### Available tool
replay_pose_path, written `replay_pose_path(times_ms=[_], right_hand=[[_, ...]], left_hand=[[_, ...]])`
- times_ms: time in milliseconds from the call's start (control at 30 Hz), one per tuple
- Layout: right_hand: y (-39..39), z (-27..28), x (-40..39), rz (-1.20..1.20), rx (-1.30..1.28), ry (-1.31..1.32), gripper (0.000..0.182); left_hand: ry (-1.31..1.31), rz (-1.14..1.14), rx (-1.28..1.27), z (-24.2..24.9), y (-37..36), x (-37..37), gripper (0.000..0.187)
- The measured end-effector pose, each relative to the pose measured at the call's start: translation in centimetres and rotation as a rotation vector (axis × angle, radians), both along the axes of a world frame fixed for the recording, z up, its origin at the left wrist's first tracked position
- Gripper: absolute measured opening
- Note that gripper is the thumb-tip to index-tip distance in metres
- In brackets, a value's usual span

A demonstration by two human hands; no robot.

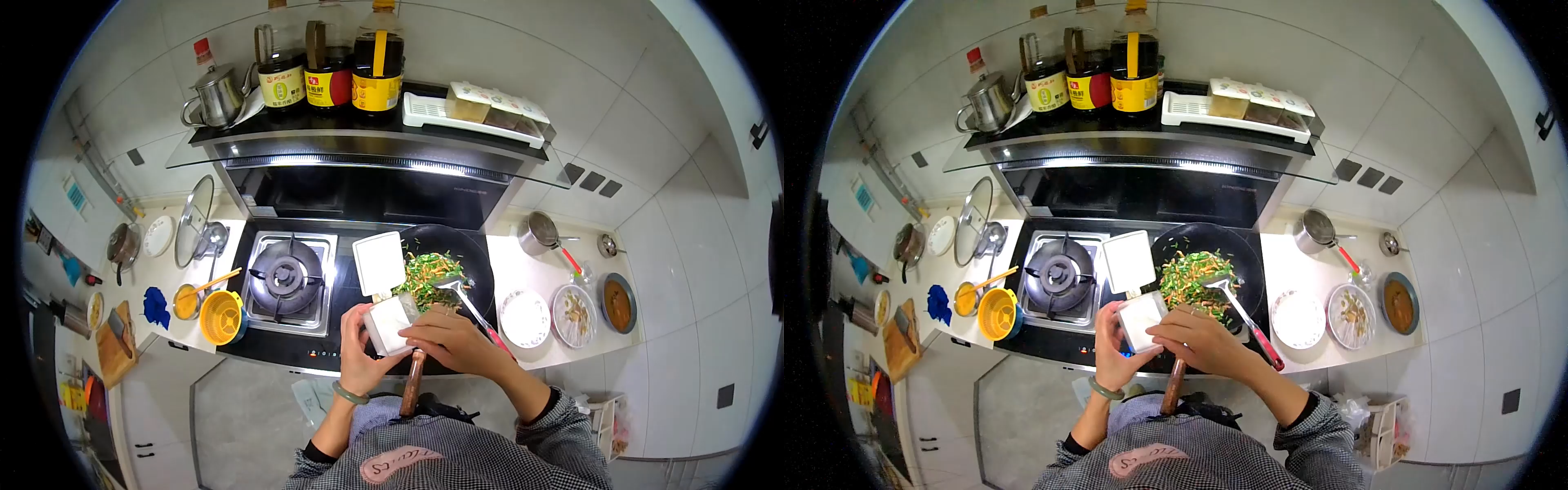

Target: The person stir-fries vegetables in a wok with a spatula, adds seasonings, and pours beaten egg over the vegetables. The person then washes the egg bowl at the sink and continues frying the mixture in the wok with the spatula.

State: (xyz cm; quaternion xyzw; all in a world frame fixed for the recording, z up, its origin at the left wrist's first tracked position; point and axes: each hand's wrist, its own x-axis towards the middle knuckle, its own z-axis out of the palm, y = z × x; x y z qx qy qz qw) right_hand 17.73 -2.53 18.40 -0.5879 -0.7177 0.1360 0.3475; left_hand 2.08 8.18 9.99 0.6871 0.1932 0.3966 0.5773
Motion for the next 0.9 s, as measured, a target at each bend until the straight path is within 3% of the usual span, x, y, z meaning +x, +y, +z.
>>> replay_pose_path(times_ms=[200,367,500,567,600,667,700,767,900], right_hand=[[1.4,-1.8,-0.3,-0.204,0.271,-0.128,0.018],[1.1,-2.2,-0.8,-0.487,0.198,0.197,0.011],[0.9,-4.5,-1.0,-0.529,0.071,0.35,0.012],[1.0,-6.2,-0.8,-0.637,0.036,0.621,0.016],[1.0,-6.4,-0.6,-0.639,0.036,0.621,0.016],[1.0,-6.7,-0.2,-0.714,-0.06,0.935,0.014],[1.0,-7.1,0.0,-0.714,-0.059,0.934,0.014],[1.1,-8.0,0.7,-0.721,-0.056,1.363,0.017],[1.1,-8.3,2.2,-0.756,-0.094,1.629,0.014]], left_hand=[[0.087,-0.003,0.066,-0.5,-0.2,0.0,0.09],[0.105,0.044,0.069,-1.1,0.1,0.3,0.09],[0.135,0.06,0.072,-1.0,0.1,0.7,0.088],[0.153,0.088,0.054,-0.9,0.1,0.9,0.087],[0.153,0.086,0.054,-1.0,0.1,1.0,0.087],[0.173,0.112,0.063,-1.0,0.2,1.3,0.086],[0.172,0.112,0.063,-1.1,0.3,1.5,0.086],[0.191,0.129,0.076,-1.3,0.4,1.9,0.086],[0.182,0.147,0.053,-2.4,0.7,2.7,0.084]])
